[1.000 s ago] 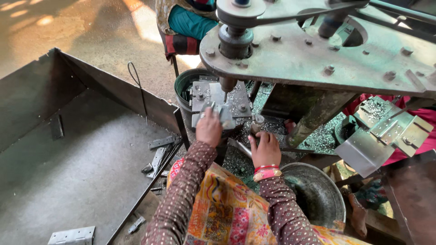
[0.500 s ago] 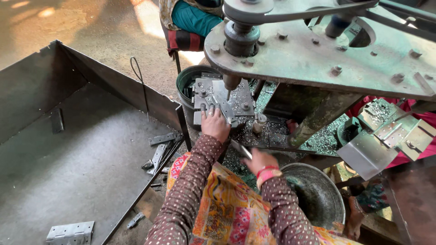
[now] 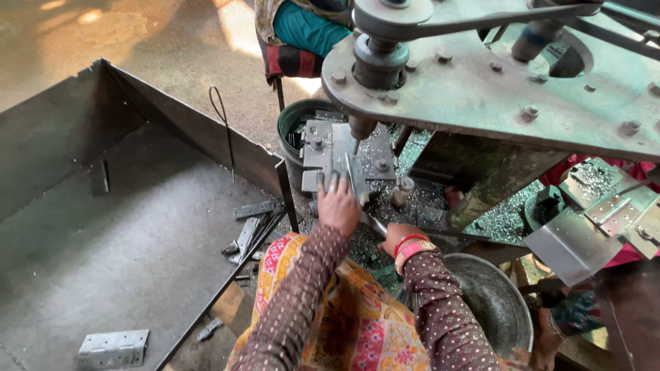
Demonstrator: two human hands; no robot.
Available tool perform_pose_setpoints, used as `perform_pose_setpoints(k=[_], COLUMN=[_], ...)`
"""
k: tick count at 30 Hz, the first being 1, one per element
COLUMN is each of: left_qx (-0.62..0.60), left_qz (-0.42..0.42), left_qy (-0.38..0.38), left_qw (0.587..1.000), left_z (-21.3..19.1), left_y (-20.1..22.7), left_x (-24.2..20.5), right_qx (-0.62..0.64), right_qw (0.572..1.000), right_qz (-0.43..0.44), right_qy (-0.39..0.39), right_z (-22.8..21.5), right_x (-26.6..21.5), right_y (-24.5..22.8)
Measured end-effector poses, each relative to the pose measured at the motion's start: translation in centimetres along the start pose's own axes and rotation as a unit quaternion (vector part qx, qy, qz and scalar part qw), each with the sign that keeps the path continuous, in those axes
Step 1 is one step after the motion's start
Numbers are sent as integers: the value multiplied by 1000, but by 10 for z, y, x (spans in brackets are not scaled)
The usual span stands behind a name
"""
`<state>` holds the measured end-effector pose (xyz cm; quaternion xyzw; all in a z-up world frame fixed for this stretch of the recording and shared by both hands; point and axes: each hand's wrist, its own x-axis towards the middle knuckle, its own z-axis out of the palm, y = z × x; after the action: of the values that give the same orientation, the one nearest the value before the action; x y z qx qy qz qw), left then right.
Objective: The person places small metal hinge components into a drilling jig by hand, uses a lever to lower the drill head to create holes, and затем moves the finished pieces into a collection bin.
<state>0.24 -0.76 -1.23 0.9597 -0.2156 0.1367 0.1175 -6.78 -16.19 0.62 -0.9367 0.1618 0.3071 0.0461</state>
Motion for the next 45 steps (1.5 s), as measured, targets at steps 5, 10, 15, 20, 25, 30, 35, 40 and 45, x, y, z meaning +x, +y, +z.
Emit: perform_pose_setpoints(k=[5, 10, 15, 20, 25, 30, 35, 40, 45], left_qx=[-11, -33, -39, 79, 57, -31, -9, -24, -26], left_qz=[-2, -1, 6, 10, -7, -14, -21, -34, 12], left_qy=[-15, -10, 5, -47, -79, -35, -52, -63, -3], left_qw=[1000, 999, 999, 996, 995, 999, 998, 997, 1000], left_z=[6, -4, 9, 32, 36, 22, 20, 29, 26], left_y=[-2, -11, -22, -20, -14, -21, -14, -17, -21], left_x=[19, 9, -1, 30, 52, 18, 37, 66, 41], right_qx=[20, 141, 132, 56, 125, 138, 74, 80, 113], right_qw=[999, 981, 982, 996, 987, 978, 997, 995, 982], right_qz=[14, -16, -13, 1, -49, -36, 6, -16, -10], right_qy=[24, 134, 135, 71, 84, 152, 3, 54, 149], right_z=[17, 104, 124, 64, 93, 133, 63, 76, 132], right_x=[-8, -11, 6, 22, -3, -4, 31, 14, -3], right_y=[6, 22, 32, 22, 27, 27, 27, 29, 31])
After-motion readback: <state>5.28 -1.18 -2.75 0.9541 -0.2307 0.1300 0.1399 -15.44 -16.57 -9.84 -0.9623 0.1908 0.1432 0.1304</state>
